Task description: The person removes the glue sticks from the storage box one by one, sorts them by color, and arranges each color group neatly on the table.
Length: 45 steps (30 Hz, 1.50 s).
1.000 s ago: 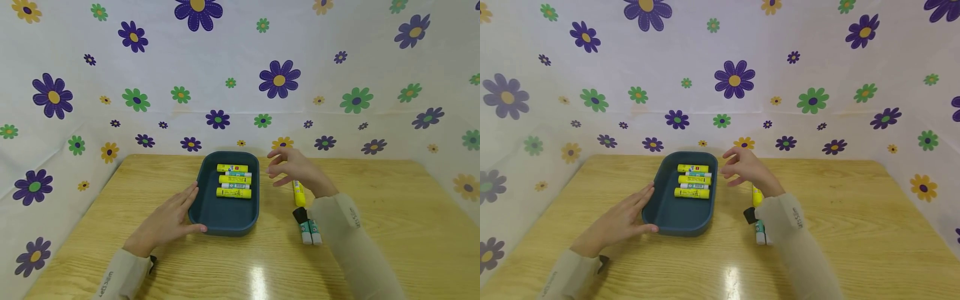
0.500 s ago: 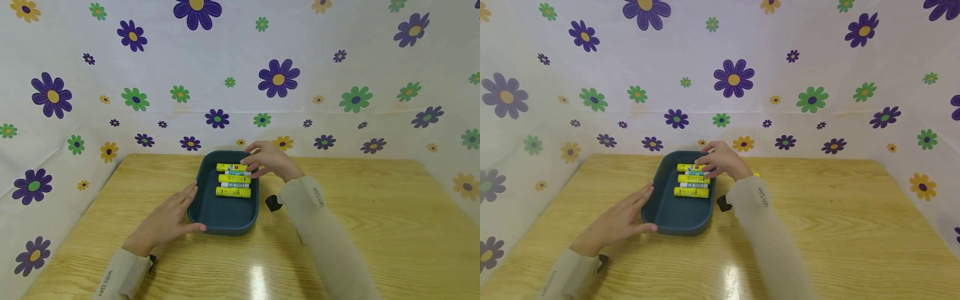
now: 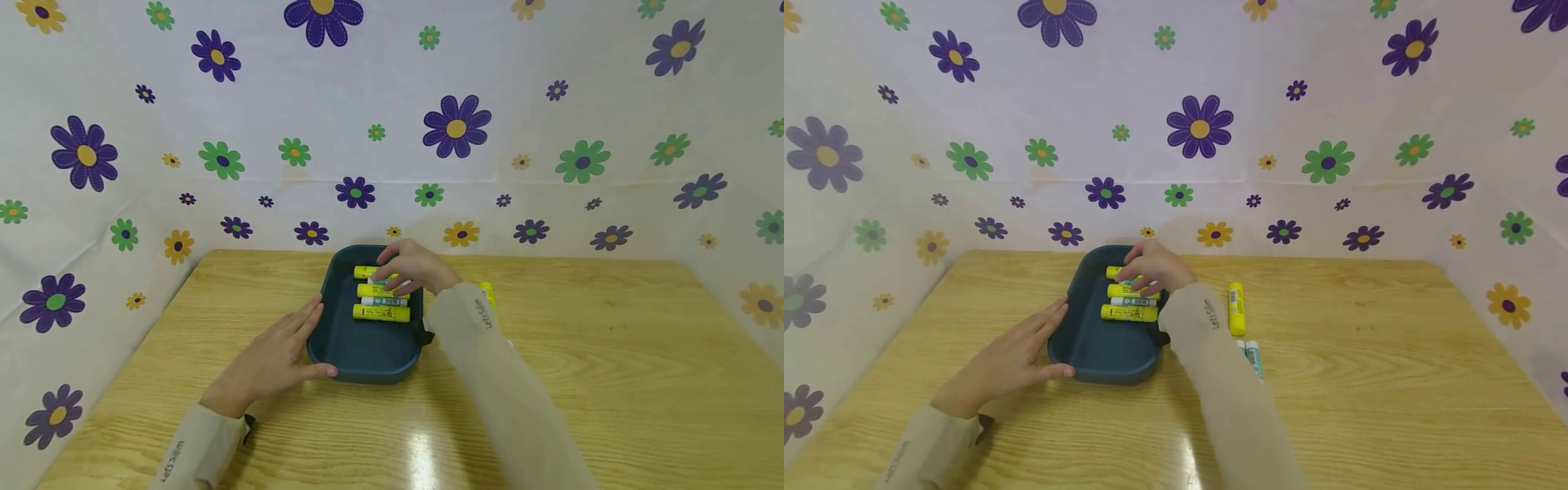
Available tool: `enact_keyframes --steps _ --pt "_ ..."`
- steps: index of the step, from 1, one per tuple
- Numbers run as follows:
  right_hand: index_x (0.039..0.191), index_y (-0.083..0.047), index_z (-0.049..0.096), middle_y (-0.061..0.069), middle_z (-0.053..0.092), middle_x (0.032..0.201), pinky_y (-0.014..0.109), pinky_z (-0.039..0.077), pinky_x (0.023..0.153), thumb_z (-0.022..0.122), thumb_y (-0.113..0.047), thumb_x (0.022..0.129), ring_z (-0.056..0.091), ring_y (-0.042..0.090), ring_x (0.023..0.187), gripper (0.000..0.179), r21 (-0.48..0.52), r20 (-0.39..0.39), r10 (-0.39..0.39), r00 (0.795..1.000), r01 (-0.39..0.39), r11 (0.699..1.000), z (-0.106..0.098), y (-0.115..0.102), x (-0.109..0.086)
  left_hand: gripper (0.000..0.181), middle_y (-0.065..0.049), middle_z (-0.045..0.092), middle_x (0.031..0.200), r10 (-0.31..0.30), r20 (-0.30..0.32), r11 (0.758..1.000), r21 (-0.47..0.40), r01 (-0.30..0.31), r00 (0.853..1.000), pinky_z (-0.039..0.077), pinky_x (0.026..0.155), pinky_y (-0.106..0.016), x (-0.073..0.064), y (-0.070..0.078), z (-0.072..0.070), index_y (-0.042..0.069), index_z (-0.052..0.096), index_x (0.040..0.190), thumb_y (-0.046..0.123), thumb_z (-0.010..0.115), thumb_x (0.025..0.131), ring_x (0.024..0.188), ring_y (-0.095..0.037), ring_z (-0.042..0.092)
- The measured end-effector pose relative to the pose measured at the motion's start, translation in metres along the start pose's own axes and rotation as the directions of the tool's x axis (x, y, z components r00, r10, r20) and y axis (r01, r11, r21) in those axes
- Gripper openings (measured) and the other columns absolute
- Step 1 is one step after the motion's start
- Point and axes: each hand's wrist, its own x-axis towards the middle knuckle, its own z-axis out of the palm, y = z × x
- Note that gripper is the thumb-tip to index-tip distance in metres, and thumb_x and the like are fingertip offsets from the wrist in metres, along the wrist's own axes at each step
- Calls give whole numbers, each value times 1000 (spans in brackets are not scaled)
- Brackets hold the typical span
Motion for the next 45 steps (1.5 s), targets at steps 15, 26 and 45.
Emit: enact_keyframes --steps 15,26,45 --pt "122 -1 64 14 67 112 46 56 94 78 -8 89 70 32 100 37 -159 68 84 994 -72 985 12 4 12 108 -20 21 165 8 -1 1000 6 -8 1000 34 115 -56 0 -1 1 -8 29 155 72 58 89 147 -38 32" --pt "123 -7 70 11 70 109 43 56 95 76 -4 89 67 26 98 35 -347 104 85 991 -44 937 12 7 14 108 -20 22 165 19 -5 1000 14 -19 1000 33 115 -56 2 0 2 -8 30 155 75 53 90 148 -37 31" --pt "113 -9 75 10 63 124 30 54 76 74 5 86 55 20 84 30 -554 34 -34 999 48 831 35 12 15 109 -20 22 165 12 -4 1000 5 -12 1000 34 115 -56 0 -3 1 -9 29 155 74 55 90 147 -38 32"
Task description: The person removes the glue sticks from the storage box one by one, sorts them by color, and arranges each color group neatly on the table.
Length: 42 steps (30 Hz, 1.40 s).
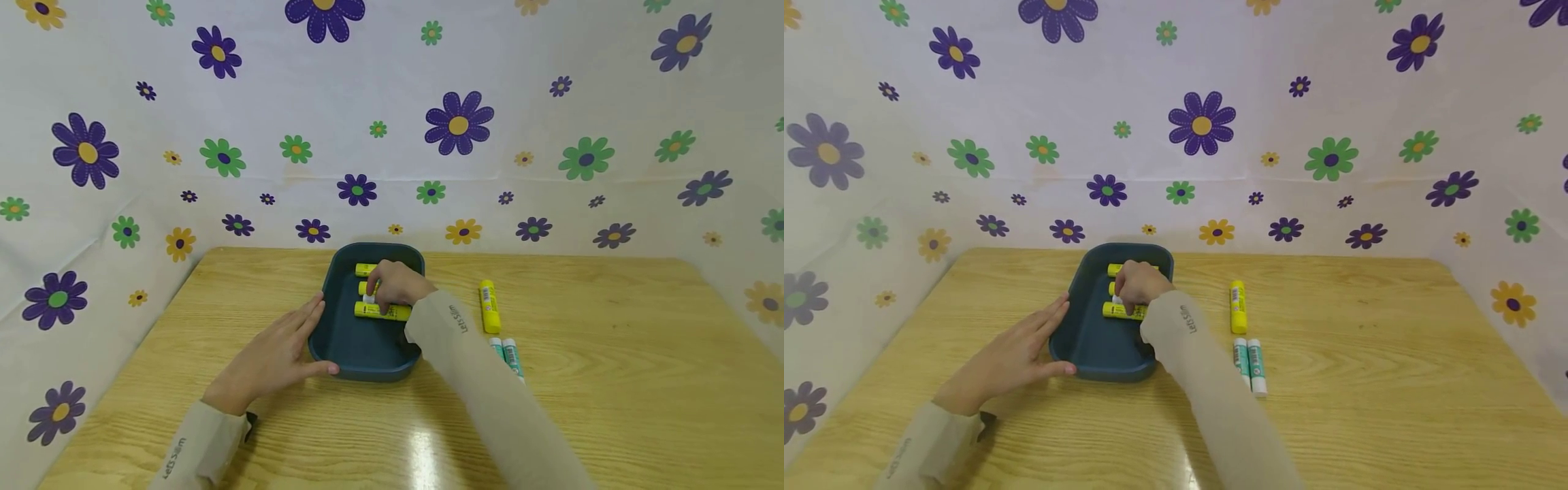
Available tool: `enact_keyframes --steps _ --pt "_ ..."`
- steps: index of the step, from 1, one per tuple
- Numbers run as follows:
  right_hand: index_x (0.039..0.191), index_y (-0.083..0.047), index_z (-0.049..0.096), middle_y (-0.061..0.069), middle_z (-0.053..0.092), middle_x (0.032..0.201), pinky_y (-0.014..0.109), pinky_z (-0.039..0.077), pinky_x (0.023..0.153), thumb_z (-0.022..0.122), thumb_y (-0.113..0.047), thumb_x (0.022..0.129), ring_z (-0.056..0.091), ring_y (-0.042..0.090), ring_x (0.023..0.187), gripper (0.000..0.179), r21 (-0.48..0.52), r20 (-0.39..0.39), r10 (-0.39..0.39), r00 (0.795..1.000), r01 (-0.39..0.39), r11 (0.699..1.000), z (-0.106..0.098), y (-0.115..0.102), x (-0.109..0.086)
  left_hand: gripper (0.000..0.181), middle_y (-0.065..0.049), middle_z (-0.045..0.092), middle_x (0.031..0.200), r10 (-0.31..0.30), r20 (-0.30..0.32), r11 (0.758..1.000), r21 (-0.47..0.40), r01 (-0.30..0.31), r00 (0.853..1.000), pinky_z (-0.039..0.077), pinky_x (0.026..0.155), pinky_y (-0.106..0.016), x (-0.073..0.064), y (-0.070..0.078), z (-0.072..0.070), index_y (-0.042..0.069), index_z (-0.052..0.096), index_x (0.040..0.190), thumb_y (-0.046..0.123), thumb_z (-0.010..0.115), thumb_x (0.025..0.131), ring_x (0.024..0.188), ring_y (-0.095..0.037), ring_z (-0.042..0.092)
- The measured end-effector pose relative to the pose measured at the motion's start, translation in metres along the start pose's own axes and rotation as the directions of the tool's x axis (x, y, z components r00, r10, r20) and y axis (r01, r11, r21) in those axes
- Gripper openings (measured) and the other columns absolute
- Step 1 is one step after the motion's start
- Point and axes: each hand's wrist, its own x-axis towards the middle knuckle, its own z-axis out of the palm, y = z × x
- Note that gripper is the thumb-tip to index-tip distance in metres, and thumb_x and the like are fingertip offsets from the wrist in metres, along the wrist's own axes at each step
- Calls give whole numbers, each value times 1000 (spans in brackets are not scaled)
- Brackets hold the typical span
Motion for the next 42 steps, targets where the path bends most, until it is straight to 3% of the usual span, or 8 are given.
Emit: enact_keyframes --steps 2,7,16,28,34,42 --pt "111 -9 74 11 65 123 33 55 81 74 2 89 57 23 94 25 -27 -16 1 1000 -2 1000 4 -2 0 108 -20 22 165 -1 -1 1000 0 1 1000 34 115 -56 0 0 0 -9 30 155 74 56 89 147 -38 32" --pt "108 -10 72 9 66 109 35 55 77 72 -7 95 61 25 87 14 -90 -40 11 999 -14 996 13 -5 -1 108 -20 21 165 9 5 1000 -7 -9 1000 34 115 -56 1 2 0 -9 29 155 75 52 90 147 -39 31" --pt "110 -10 73 6 66 110 36 55 80 74 -7 92 59 24 90 18 -213 -77 -38 996 21 977 14 -10 -1 111 -20 23 165 20 -9 1000 2 -20 1000 35 114 -56 2 3 -5 -9 30 154 79 45 90 146 -39 33" --pt "114 -11 74 8 65 120 39 53 90 73 -1 90 56 25 100 26 -250 -13 -62 998 57 967 20 -16 0 111 -21 23 164 14 -16 1000 -5 -14 1000 33 115 -55 0 1 -3 -10 30 154 79 46 90 147 -38 32" --pt "120 -11 71 10 64 123 38 55 86 73 0 89 57 25 97 33 -208 39 -64 997 71 976 19 -14 1 109 -20 21 165 2 8 1000 -12 -2 1000 34 114 -56 -1 1 -3 -9 28 155 77 48 90 147 -39 32" --pt "140 -10 58 16 58 127 32 60 73 69 -1 93 62 26 89 49 44 12 -46 999 45 998 9 -10 -2 108 -19 20 166 -9 22 1000 -9 10 1000 34 115 -55 -1 1 -3 -7 28 156 76 49 91 148 -37 31"
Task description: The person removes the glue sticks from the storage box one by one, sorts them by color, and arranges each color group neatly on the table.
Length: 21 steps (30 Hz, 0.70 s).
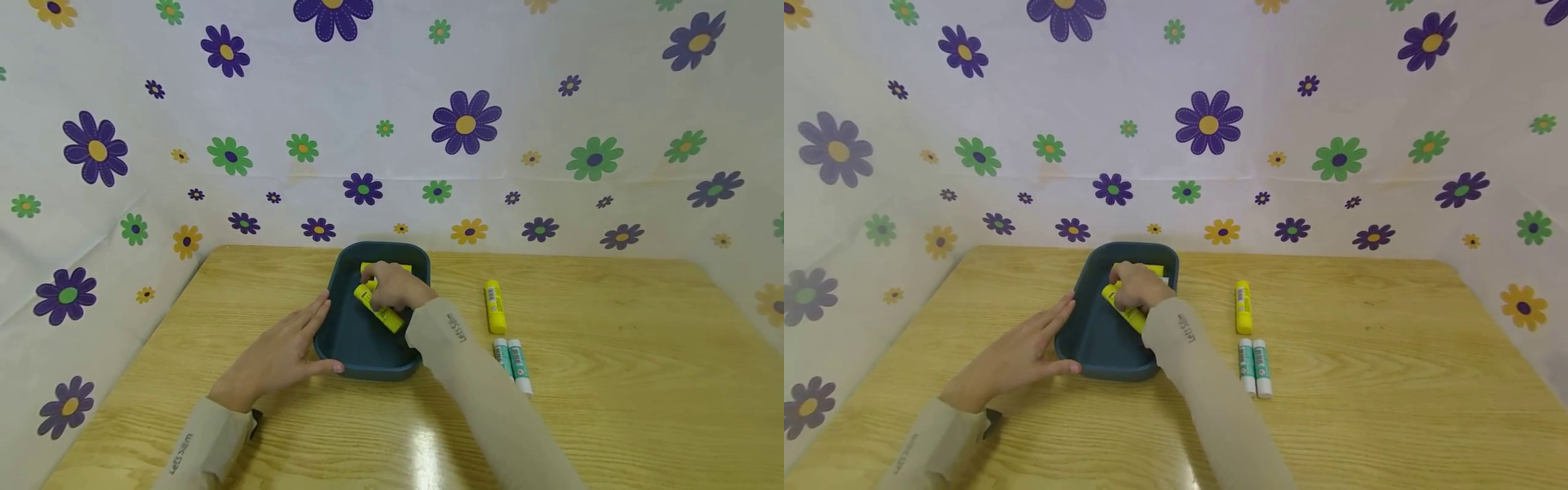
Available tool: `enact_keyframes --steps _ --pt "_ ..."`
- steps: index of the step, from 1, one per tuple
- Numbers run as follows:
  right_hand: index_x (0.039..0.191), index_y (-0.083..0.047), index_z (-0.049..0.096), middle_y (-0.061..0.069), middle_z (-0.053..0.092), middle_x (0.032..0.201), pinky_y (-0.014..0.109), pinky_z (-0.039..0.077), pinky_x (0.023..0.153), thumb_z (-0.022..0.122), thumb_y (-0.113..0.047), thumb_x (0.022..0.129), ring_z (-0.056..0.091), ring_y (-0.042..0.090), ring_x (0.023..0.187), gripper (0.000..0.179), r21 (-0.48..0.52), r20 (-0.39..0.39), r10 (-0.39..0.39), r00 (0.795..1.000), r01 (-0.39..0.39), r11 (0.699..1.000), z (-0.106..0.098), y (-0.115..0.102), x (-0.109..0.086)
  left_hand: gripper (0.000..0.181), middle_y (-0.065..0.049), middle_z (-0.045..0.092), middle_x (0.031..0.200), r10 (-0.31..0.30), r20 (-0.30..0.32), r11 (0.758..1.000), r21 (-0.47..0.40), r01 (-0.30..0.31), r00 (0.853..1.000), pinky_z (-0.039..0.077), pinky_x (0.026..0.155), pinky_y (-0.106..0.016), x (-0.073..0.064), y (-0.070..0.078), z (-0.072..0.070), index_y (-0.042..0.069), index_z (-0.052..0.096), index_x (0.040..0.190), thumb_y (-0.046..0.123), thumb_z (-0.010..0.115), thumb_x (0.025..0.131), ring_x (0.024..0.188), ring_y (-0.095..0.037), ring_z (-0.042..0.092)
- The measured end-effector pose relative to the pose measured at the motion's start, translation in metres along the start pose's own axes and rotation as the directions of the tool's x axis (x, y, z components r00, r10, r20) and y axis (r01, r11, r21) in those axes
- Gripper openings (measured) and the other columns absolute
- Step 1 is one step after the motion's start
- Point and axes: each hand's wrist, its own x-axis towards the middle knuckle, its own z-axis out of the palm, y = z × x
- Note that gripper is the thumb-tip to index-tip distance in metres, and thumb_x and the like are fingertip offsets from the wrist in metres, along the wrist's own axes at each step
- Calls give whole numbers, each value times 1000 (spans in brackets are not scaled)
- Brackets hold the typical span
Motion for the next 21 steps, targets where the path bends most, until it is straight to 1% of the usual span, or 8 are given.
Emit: enact_keyframes --steps 3,6,8,12,14,17,21 --pt "141 -9 57 19 58 126 34 61 75 70 0 92 62 28 92 51 109 -33 -10 999 14 994 -7 1 -2 108 -19 20 166 4 -3 1000 -1 -4 1000 34 115 -55 0 0 0 -8 28 156 77 48 91 147 -37 31" --pt "139 -9 57 20 58 124 37 62 75 70 0 91 63 30 93 51 208 -61 -20 998 33 978 -13 1 -5 109 -20 21 165 12 -11 1000 -1 -12 1000 34 114 -56 0 0 0 -8 28 156 78 47 91 147 -38 32" --pt "138 -8 57 20 59 121 39 62 76 71 0 90 64 30 92 51 280 -79 -14 997 35 959 -17 2 -6 110 -20 21 165 16 -15 1000 0 -16 1000 34 114 -56 1 -1 0 -8 28 156 79 46 90 147 -38 32" --pt "138 -6 56 21 62 117 44 62 78 71 2 90 66 32 92 51 409 -105 19 994 26 912 -25 6 -7 110 -20 21 165 15 -15 1000 4 -15 1000 34 115 -56 1 -1 1 -9 28 155 79 46 90 147 -38 32" --pt "137 -6 56 21 63 117 45 62 79 71 2 90 67 33 92 51 446 -116 28 993 27 895 -28 9 -8 110 -20 21 165 9 -11 1000 3 -9 1000 33 115 -56 1 -1 1 -9 28 155 78 48 90 147 -38 32" --pt "138 -7 56 21 64 116 46 61 80 71 2 90 66 32 92 50 480 -123 39 992 25 877 -34 13 -10 110 -19 20 166 -3 -6 1000 -1 3 1000 34 115 -56 1 -1 1 -8 28 156 77 50 90 147 -39 32" --pt "139 -8 55 21 65 116 45 61 80 70 0 91 64 29 88 51 500 -133 46 990 28 866 -42 19 -16 109 -19 20 166 -14 0 1000 -3 14 1000 36 113 -56 1 0 1 -7 28 156 76 52 90 145 -40 34"
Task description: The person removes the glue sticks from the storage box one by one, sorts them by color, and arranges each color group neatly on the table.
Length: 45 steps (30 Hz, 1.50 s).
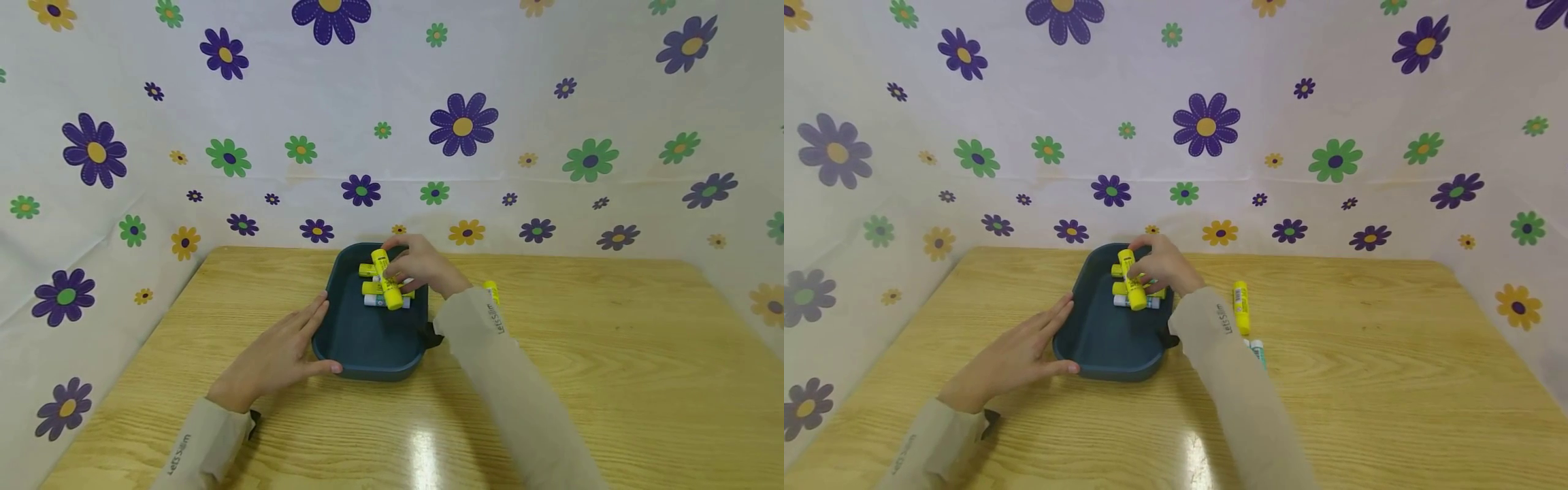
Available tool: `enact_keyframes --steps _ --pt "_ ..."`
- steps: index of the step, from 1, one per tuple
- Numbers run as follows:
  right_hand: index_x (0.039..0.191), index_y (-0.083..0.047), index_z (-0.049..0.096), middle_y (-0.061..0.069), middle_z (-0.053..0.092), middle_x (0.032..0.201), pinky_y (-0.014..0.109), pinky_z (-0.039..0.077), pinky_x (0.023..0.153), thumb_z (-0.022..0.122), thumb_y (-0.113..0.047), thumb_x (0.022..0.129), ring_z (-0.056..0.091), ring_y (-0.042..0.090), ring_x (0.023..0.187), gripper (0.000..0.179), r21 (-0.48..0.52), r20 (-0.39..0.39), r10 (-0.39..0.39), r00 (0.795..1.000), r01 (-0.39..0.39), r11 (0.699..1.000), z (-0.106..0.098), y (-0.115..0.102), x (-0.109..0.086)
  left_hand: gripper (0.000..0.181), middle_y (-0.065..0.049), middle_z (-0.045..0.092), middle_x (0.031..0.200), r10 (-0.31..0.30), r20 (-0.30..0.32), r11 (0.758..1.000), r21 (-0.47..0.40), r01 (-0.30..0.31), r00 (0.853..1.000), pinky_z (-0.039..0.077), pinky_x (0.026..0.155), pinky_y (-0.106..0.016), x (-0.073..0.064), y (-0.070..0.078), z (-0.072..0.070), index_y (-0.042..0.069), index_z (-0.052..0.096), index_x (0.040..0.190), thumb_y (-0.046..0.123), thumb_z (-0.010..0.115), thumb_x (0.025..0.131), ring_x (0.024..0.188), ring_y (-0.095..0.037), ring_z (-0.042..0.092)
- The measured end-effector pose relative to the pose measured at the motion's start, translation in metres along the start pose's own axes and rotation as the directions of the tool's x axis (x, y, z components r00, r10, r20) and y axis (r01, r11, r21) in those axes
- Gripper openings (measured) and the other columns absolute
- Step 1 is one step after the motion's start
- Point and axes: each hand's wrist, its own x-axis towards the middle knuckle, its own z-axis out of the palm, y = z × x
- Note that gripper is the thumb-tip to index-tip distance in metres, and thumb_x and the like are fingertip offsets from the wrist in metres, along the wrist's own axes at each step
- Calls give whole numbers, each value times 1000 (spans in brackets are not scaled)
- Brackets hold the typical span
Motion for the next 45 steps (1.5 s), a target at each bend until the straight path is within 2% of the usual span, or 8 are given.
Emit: enact_keyframes --steps 12,19,32,45 --pt "142 -5 51 22 54 128 47 60 83 69 -2 92 62 33 95 53 26 -51 -15 999 16 1000 -31 8 -15 109 -19 20 166 -8 4 1000 19 8 1000 28 117 -57 2 2 0 -7 27 156 76 54 89 150 -37 27" --pt "143 -2 47 24 53 129 49 60 84 67 0 93 64 32 92 53 54 -77 3 997 1 999 -47 18 -21 109 -20 20 166 -10 9 1000 16 10 1000 29 117 -57 1 4 -1 -8 28 156 75 54 89 149 -37 28" --pt "151 1 37 28 46 140 50 57 92 65 -3 97 61 42 109 61 30 -123 -7 992 11 999 -81 40 -36 109 -19 21 166 -23 10 1000 14 22 1000 29 117 -57 -1 4 0 -8 29 156 74 56 89 149 -37 28" --pt "152 2 34 30 44 144 52 54 95 62 -5 99 59 43 113 61 15 -152 5 988 -3 1000 -105 54 -51 109 -20 22 165 -7 -4 1000 22 7 1000 31 116 -57 0 3 0 -8 29 155 75 54 90 149 -37 29"
